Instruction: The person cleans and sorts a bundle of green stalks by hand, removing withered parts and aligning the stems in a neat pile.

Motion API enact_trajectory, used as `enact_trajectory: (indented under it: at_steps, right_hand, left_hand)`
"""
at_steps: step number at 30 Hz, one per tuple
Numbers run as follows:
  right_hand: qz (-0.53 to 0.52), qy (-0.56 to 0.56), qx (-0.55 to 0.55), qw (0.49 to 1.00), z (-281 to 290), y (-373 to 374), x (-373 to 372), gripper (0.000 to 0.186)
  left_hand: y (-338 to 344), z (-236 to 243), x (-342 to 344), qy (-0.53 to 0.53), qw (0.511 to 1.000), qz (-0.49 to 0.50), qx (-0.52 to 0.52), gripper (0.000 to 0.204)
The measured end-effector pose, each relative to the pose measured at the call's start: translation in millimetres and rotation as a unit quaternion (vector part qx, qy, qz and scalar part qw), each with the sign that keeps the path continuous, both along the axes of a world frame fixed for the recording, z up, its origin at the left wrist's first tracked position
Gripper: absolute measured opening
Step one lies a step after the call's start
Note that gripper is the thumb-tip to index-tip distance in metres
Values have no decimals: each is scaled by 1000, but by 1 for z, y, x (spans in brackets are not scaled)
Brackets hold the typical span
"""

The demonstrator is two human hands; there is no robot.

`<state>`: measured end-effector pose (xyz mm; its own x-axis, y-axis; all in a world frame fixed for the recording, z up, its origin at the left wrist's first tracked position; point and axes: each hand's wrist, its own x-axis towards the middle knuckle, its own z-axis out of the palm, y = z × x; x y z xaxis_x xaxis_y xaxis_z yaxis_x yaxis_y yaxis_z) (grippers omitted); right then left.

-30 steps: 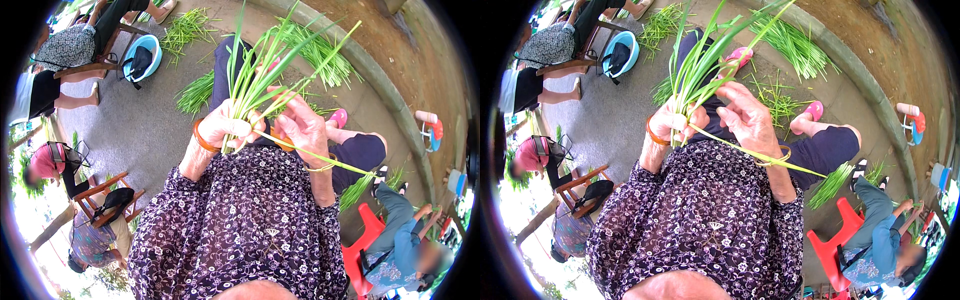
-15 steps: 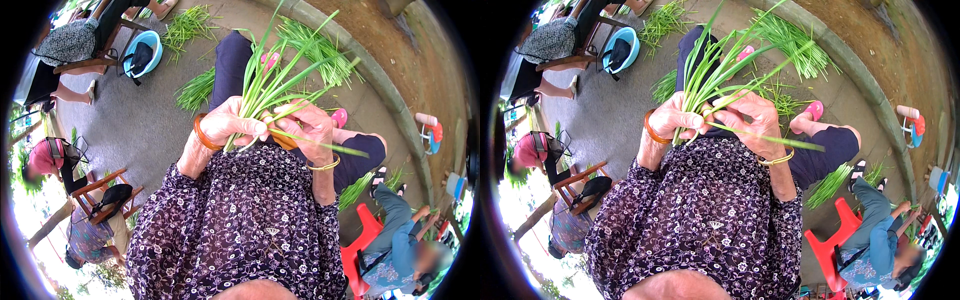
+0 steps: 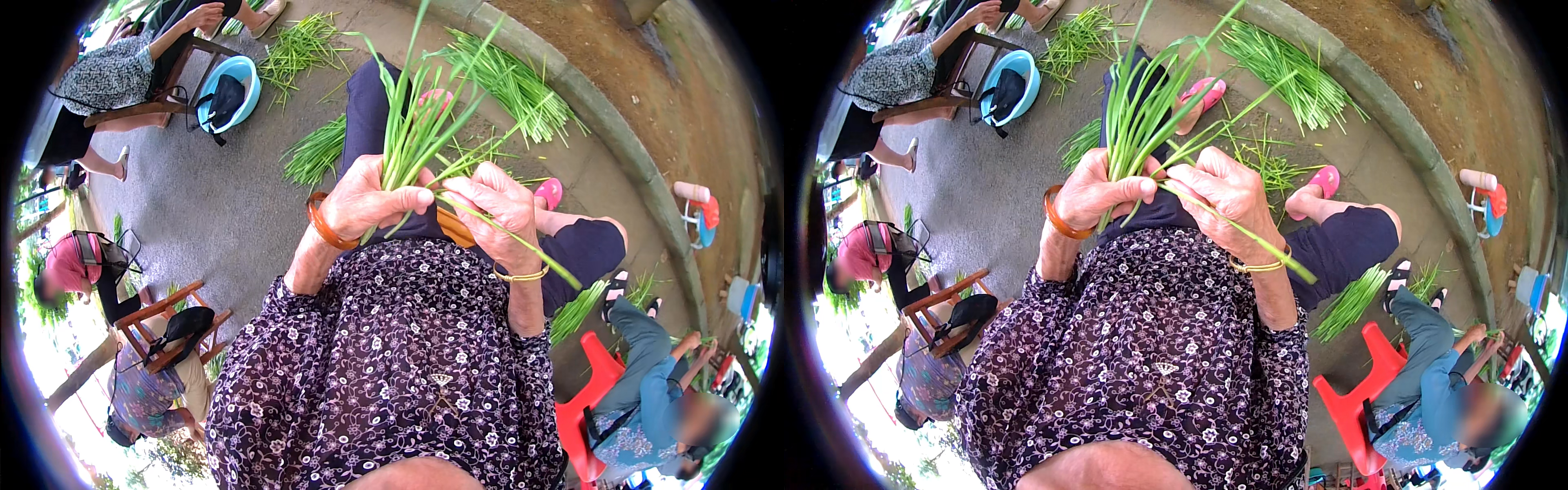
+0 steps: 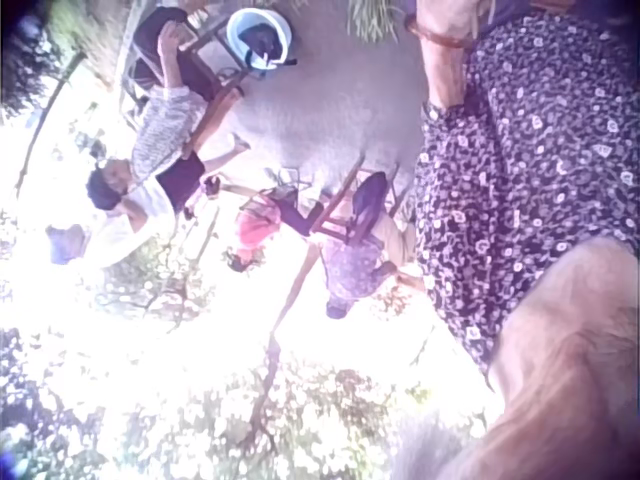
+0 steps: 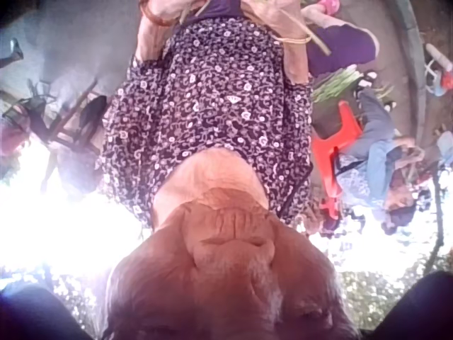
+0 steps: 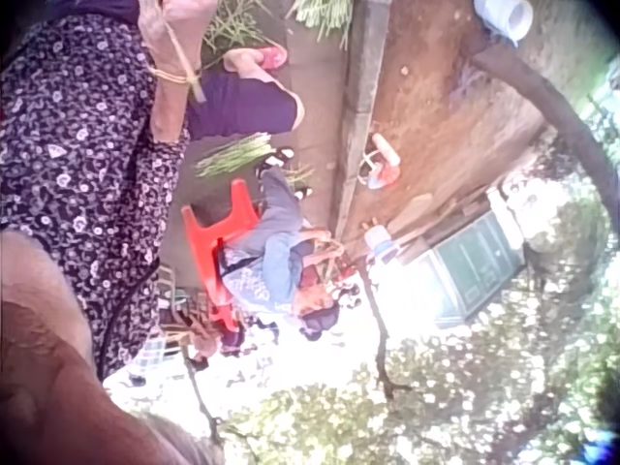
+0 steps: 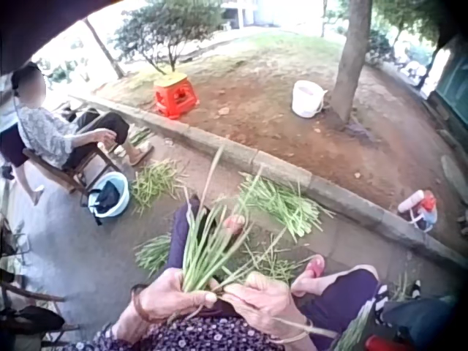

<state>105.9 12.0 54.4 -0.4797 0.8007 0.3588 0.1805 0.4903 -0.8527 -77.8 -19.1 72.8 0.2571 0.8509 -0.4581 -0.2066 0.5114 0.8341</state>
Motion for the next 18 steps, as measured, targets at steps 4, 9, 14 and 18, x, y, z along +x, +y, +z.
enact_trajectory:
  at_steps: [4, 9, 14, 18]
  right_hand:
    - [-4, -45, 56, 997, -5, 1, 1, 20]
    - [-18, -47, 72, 996, -3, 1, -1, 19]
    - [-54, -16, 66, 996, -9, -1, -6, 15]
    - [-75, -10, 27, 997, -7, 0, -6, 12]
  left_hand:
    - [2, 2, 3, 4, 1000, 20, 18, 21]
    - [1, 1, 4, -32, 998, 36, 36, 19]
    - [2, -3, 8, -9, 996, 70, 60, 20]
    - [3, -6, 11, -28, 992, 120, 17, 20]
